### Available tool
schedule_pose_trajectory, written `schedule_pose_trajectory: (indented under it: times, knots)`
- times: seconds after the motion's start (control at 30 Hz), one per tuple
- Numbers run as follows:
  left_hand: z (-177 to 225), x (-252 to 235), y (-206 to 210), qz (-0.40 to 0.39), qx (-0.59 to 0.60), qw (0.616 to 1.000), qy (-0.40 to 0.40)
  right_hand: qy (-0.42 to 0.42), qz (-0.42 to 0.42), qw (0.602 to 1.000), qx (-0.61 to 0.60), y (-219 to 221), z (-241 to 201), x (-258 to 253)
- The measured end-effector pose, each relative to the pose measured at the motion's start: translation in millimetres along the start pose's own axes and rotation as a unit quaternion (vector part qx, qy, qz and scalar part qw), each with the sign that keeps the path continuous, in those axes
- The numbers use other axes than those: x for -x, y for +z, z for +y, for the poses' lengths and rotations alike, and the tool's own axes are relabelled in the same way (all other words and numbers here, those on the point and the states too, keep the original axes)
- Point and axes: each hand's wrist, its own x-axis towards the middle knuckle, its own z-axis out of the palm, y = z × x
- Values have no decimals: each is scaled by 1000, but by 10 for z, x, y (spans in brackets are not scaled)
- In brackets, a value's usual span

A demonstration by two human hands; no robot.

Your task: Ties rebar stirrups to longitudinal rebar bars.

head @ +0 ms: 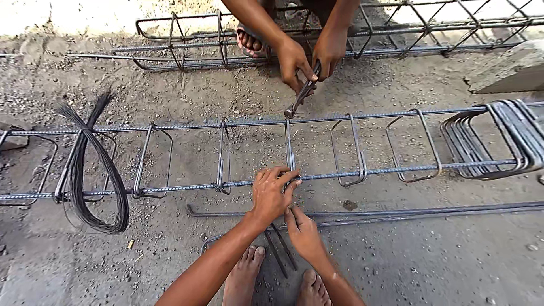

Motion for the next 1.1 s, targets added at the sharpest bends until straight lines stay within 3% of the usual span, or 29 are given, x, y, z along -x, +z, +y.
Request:
schedule_pose_trajectory:
  times: [0.37,0.7,0.9,1.0,1.1]
  knots:
    - [11,14,-29,0,33,999,0,-59,-30,993,95,-704,-412,180]
    - [-166,-15,-184,-78,9,994,80,-96,-47,981,159,-1057,-493,-34]
    - [-126,60,-10,12,-17,996,84,-119,-68,968,210,-1175,-513,-93]
    - [-125,85,44,39,-23,995,89,-190,-55,945,261,-1299,-446,-219]
    - [-152,115,82,62,-23,993,94,-305,-44,887,344,-1521,-353,-563]
